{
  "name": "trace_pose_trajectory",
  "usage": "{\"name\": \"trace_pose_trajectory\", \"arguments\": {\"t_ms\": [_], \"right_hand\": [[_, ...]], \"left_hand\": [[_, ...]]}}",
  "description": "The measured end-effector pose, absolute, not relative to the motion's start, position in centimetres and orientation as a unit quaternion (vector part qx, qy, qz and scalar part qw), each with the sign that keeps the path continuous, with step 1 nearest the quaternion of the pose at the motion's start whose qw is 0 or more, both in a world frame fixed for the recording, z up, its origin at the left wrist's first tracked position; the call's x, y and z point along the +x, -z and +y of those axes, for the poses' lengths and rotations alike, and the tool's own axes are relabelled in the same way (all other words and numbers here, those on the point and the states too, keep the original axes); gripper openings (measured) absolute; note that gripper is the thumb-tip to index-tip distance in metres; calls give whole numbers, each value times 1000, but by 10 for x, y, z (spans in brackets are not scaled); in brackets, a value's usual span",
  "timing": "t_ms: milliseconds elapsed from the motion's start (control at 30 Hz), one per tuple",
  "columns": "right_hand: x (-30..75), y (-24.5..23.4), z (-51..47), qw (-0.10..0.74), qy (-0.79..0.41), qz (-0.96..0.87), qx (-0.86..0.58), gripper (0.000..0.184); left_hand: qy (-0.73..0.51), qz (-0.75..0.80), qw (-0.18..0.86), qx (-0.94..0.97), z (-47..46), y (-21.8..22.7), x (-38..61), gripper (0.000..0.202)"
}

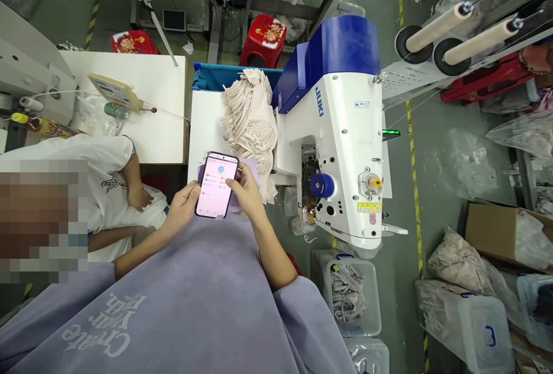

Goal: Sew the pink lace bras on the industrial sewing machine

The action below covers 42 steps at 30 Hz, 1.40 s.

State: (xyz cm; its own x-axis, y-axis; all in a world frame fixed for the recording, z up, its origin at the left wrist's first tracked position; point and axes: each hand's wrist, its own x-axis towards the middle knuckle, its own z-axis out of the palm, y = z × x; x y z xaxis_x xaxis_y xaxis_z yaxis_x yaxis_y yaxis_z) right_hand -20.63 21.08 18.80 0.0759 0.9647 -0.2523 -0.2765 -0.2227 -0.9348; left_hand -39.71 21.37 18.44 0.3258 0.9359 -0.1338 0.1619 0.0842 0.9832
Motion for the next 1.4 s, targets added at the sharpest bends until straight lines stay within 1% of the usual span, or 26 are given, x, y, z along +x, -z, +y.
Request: {"name": "trace_pose_trajectory", "arguments": {"t_ms": [400,500,600,700,767,933,1000,1167,1400], "right_hand": [[-206,-177,207,537,-586,-364,-486,50],[-209,-178,199,530,-606,-367,-466,53],[-214,-179,185,504,-609,-388,-474,60],[-220,-178,172,459,-605,-410,-505,69],[-221,-178,167,445,-609,-412,-511,72],[-216,-180,171,484,-597,-408,-493,69],[-213,-181,172,488,-597,-414,-484,70],[-212,-178,166,450,-610,-445,-477,86],[-214,-180,157,430,-614,-464,-472,90]], "left_hand": [[-353,471,632,504,210,-176,-397,41],[-363,478,634,488,209,-176,-397,41],[-372,477,641,473,209,-179,-396,40],[-378,477,639,471,210,-183,-396,40],[-377,479,634,476,210,-185,-397,41],[-361,467,625,510,209,-185,-398,41],[-358,466,621,519,209,-185,-398,41],[-371,467,619,511,208,-186,-398,41],[-374,469,600,529,208,-190,-398,43]]}}
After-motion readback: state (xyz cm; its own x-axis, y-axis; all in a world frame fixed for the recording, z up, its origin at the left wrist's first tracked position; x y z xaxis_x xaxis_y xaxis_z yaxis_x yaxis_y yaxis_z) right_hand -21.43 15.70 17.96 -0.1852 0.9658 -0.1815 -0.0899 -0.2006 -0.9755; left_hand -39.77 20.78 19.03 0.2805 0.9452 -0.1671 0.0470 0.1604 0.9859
